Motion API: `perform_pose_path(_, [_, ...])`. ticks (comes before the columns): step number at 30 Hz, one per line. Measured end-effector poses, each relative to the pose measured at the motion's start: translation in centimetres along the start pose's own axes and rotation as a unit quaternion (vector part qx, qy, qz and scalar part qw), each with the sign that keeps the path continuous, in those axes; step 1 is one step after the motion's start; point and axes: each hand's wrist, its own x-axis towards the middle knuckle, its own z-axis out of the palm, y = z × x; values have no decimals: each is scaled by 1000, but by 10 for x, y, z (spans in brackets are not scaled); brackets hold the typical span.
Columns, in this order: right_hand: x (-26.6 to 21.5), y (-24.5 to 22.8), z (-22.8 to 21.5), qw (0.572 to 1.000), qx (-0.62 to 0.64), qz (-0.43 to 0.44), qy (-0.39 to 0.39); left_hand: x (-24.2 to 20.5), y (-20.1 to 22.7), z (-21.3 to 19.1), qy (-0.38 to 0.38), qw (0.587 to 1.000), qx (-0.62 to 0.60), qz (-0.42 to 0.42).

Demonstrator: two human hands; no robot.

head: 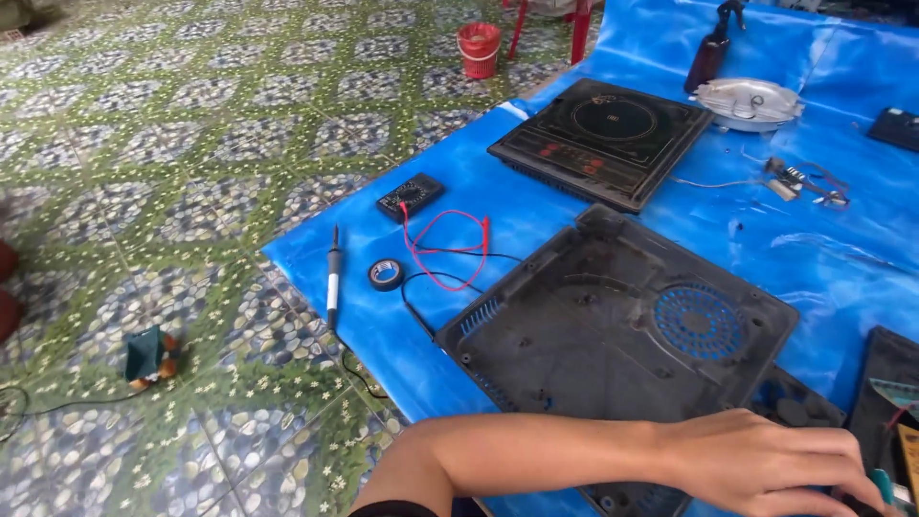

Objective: Cleaning the internal casing and electronic components of an induction cooker using a brush.

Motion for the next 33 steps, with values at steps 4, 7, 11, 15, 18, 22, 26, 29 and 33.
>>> perform_pose_path(4, [-29,-8,20,999,2,-46,2,10,25,-16,-23,999,11,47])
perform_pose_path(7, [-37,-80,119,993,-38,-106,38,18,49,-37,-34,996,39,70])
perform_pose_path(11, [-46,-189,248,979,-120,-97,134,28,73,-73,-50,995,52,75])
perform_pose_path(15, [-40,-232,276,981,-111,-128,90,33,108,-87,-50,997,9,66])
perform_pose_path(18, [-44,-230,273,976,-144,-154,64,19,119,-79,-34,998,40,33])
perform_pose_path(22, [-41,-231,273,951,-262,-160,28,5,119,-79,-25,995,101,7])
perform_pose_path(26, [-35,-246,274,909,-350,-226,9,-9,103,-80,41,988,149,7])
perform_pose_path(29, [-37,-238,259,896,-370,-242,39,-17,101,-88,86,979,186,-9])
perform_pose_path(33, [-49,-248,262,894,-369,-245,65,-7,100,-99,43,997,30,-60])
